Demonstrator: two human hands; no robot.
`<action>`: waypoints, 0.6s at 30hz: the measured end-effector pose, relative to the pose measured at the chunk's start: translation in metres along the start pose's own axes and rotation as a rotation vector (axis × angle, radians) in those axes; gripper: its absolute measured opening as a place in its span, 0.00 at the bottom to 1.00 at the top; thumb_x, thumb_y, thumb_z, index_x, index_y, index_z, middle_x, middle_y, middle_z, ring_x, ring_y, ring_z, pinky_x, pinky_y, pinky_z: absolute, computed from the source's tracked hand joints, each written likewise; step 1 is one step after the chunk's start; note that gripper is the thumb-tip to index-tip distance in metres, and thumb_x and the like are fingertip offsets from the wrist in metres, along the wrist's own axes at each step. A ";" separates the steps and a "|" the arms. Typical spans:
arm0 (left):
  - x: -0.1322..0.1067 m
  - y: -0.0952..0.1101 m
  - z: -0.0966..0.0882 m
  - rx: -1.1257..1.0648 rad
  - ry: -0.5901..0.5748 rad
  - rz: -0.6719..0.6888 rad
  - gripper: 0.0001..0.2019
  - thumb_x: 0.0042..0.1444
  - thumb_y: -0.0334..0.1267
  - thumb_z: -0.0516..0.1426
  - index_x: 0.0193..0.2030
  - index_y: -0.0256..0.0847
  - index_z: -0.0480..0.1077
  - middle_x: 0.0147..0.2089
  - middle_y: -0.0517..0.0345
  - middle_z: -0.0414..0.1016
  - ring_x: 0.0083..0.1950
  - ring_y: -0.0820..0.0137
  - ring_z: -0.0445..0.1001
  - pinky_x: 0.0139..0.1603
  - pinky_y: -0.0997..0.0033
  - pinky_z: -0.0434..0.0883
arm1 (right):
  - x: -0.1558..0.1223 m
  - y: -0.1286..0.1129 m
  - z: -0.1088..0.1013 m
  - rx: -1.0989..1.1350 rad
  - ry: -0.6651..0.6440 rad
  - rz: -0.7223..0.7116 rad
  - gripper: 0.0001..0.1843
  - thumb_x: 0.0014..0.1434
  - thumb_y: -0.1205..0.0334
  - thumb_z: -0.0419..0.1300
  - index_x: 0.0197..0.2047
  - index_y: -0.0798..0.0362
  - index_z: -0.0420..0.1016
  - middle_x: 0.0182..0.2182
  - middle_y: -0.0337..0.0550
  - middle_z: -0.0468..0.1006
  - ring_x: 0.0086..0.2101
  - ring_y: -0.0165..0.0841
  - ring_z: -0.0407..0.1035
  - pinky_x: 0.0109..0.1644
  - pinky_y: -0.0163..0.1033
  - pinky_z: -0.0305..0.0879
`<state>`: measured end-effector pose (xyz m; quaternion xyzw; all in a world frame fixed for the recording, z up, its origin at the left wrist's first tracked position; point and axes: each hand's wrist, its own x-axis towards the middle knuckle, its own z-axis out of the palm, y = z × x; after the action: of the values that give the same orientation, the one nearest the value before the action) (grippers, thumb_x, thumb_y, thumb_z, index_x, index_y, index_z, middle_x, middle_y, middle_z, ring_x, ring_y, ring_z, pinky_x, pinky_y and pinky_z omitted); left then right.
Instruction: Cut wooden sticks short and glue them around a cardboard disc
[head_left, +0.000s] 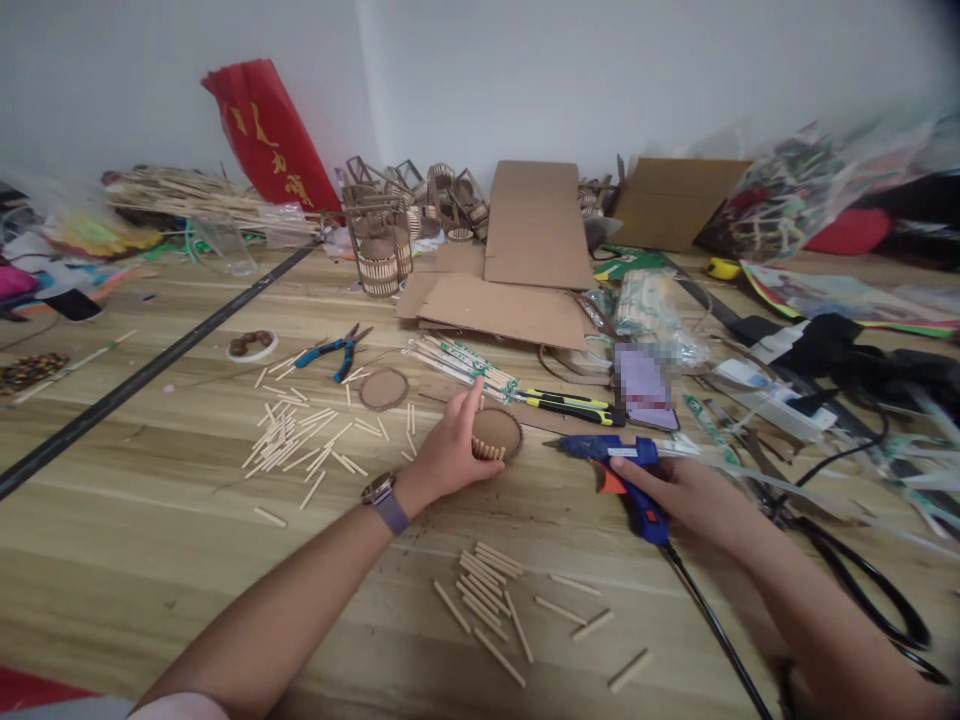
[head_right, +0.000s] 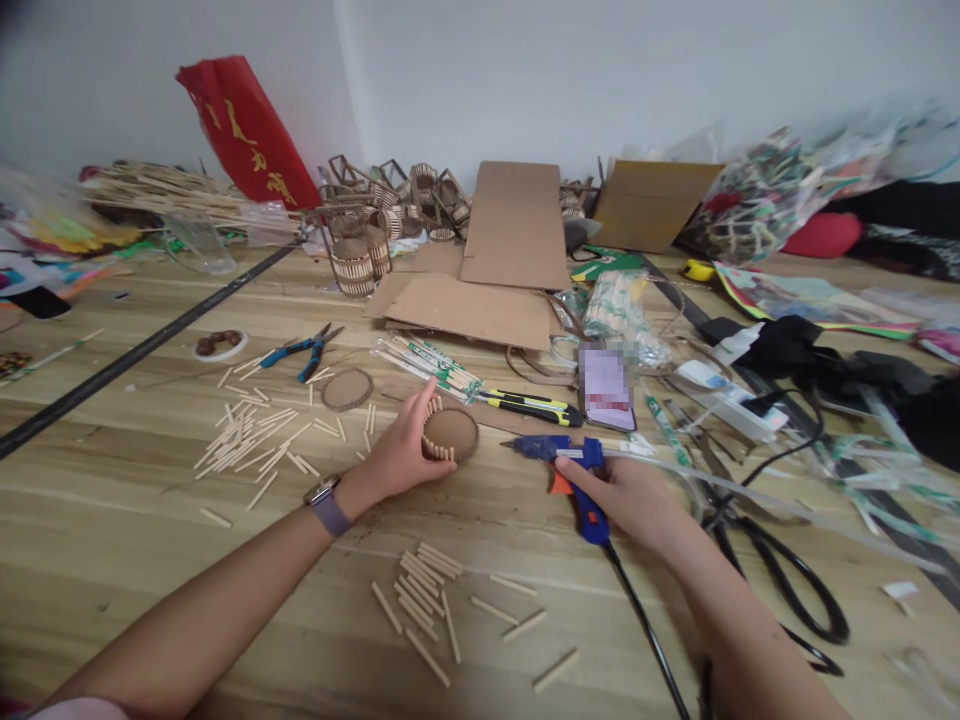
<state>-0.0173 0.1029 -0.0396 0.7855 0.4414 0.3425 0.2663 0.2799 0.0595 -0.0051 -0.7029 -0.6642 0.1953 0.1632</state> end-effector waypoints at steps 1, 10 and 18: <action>0.000 0.000 0.000 -0.002 0.004 0.005 0.57 0.40 0.32 0.67 0.71 0.44 0.35 0.65 0.40 0.52 0.65 0.51 0.59 0.64 0.52 0.62 | 0.000 0.000 -0.003 -0.078 -0.048 0.024 0.34 0.54 0.32 0.50 0.13 0.51 0.69 0.11 0.43 0.69 0.15 0.34 0.64 0.20 0.38 0.57; 0.000 0.002 -0.001 -0.010 -0.010 -0.035 0.56 0.40 0.33 0.67 0.71 0.42 0.36 0.67 0.39 0.50 0.67 0.50 0.56 0.64 0.51 0.61 | -0.037 -0.067 0.011 -0.360 -0.099 -0.320 0.12 0.61 0.55 0.53 0.31 0.49 0.73 0.26 0.44 0.79 0.26 0.36 0.73 0.26 0.36 0.58; 0.000 0.003 -0.001 0.017 -0.004 -0.020 0.57 0.41 0.32 0.67 0.71 0.45 0.34 0.66 0.41 0.51 0.66 0.51 0.58 0.64 0.52 0.62 | -0.071 -0.123 0.074 -0.495 -0.199 -0.912 0.08 0.56 0.76 0.57 0.35 0.53 0.71 0.30 0.43 0.79 0.28 0.38 0.73 0.26 0.40 0.60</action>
<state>-0.0166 0.1014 -0.0371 0.7838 0.4518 0.3345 0.2639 0.1338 -0.0054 -0.0059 -0.3378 -0.9412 0.0076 -0.0032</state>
